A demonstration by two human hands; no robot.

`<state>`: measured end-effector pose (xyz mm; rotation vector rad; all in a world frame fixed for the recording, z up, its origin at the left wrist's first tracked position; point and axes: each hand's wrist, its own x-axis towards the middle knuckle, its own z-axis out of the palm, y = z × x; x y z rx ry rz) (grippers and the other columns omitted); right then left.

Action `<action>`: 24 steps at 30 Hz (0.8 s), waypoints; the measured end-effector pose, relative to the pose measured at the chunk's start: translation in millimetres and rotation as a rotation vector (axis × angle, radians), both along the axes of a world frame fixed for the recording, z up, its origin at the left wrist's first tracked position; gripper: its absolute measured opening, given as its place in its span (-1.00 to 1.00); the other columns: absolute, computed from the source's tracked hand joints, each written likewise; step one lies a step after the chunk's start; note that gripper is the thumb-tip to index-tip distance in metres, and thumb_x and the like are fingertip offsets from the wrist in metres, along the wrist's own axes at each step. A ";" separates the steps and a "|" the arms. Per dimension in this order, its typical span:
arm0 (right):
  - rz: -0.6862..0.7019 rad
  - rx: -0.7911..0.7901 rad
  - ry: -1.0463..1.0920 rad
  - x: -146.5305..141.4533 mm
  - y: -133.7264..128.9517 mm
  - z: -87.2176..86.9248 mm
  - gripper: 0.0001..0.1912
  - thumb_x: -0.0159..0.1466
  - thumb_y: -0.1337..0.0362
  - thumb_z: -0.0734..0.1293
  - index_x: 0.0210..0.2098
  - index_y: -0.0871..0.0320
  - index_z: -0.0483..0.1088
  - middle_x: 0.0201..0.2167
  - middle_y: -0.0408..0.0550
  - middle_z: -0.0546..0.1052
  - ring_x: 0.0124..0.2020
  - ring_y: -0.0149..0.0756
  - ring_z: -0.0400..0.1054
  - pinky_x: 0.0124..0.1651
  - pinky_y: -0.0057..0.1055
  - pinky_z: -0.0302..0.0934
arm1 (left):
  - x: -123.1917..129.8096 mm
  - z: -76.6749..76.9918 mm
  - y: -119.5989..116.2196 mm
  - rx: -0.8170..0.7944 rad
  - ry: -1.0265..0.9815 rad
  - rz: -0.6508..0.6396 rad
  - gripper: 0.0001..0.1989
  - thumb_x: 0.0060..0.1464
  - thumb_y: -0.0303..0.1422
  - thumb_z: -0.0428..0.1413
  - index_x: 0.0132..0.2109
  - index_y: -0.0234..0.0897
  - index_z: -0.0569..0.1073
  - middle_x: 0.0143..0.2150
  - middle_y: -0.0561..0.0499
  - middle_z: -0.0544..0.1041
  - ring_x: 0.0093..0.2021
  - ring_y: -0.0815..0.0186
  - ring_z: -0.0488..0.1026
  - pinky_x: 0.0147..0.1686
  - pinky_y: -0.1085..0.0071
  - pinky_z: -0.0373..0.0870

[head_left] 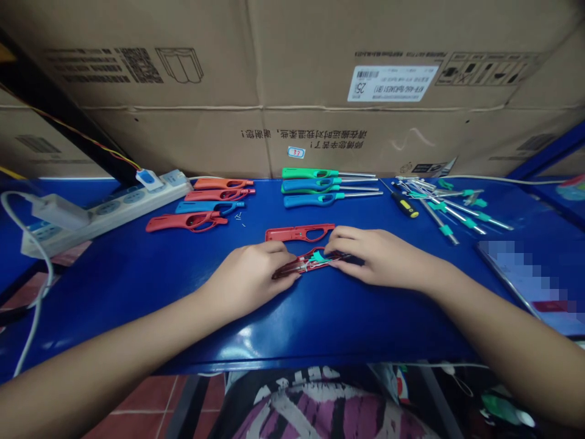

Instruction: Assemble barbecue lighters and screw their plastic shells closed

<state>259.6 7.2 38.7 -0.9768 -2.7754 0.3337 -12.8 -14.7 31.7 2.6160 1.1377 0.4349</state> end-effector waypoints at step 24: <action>-0.059 -0.164 0.111 -5.8 4.1 -7.1 -0.95 0.39 0.31 0.30 -0.22 0.13 0.40 -0.24 -0.10 0.52 -0.25 -0.31 0.38 -0.20 -0.39 0.18 | 3.8 -10.9 3.3 0.089 -0.084 -0.170 -0.83 0.33 -0.42 0.07 -0.01 -0.27 0.53 -0.04 -0.02 0.62 -0.03 0.21 0.54 0.00 0.25 0.49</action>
